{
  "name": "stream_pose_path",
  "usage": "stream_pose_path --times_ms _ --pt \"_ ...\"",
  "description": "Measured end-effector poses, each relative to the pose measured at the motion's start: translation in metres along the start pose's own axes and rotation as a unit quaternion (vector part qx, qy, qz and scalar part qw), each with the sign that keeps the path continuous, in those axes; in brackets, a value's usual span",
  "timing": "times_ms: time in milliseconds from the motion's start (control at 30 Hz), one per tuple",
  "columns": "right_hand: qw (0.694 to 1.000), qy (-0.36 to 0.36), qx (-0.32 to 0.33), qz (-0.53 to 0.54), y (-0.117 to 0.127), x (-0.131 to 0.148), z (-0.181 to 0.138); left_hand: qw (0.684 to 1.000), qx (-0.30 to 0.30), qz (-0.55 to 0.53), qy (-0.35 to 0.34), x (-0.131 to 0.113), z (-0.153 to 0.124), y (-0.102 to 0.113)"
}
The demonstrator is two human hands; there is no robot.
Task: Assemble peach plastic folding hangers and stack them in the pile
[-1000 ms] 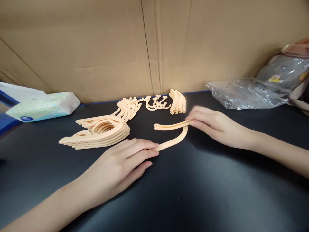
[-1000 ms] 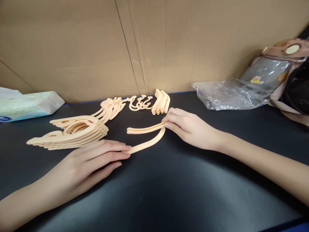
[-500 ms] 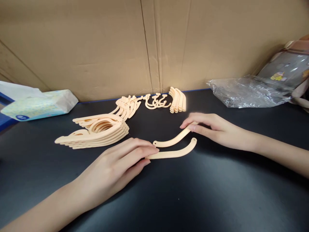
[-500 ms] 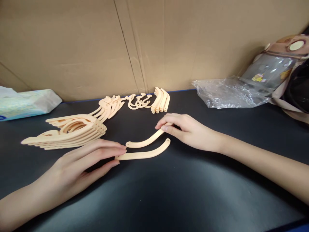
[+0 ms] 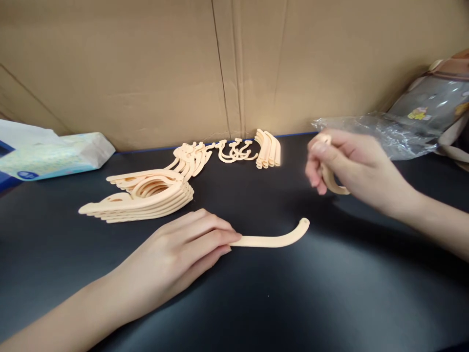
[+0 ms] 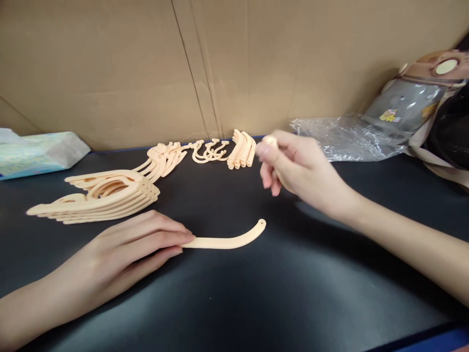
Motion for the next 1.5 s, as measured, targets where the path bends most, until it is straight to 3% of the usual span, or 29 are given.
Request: stream_pose_path --times_ms 167,433,633,800,933,1100,1367,1500 --pt "0.986 -0.036 0.144 -0.08 -0.033 -0.014 -0.014 1.0 0.006 0.008 -0.011 -0.002 0.001 0.0" --pt "0.978 0.031 0.157 -0.134 -0.037 -0.013 -0.012 0.999 0.003 0.025 -0.024 -0.004 0.002 0.001" --pt "0.936 0.086 0.196 -0.28 -0.045 -0.009 -0.013 0.999 -0.002 0.033 -0.019 -0.005 0.002 0.001" --pt "0.905 0.144 0.175 -0.36 -0.029 0.005 -0.009 0.998 -0.003 0.049 -0.032 -0.005 0.001 0.003" --pt "0.873 0.088 0.204 -0.433 -0.002 0.005 -0.006 0.997 -0.002 0.058 -0.041 -0.004 0.001 0.003" --pt "0.876 0.074 0.276 -0.388 -0.008 0.002 -0.015 0.997 0.005 0.068 -0.035 -0.005 0.002 0.003" --pt "0.913 0.13 0.261 -0.285 -0.052 0.01 -0.034 0.994 0.01 0.101 -0.044 -0.008 -0.001 0.002" --pt "0.903 0.155 0.282 -0.283 -0.061 0.014 -0.04 0.994 0.004 0.096 -0.057 -0.007 -0.002 0.0"
Point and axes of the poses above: each hand's wrist, its own z-axis towards the middle knuckle, its own y-axis out of the back of the hand, x = y × z, the point moved 5 cm from there along z, towards the middle knuckle, and after that the axes turned 8 degrees about z, right-handed, at the moved point
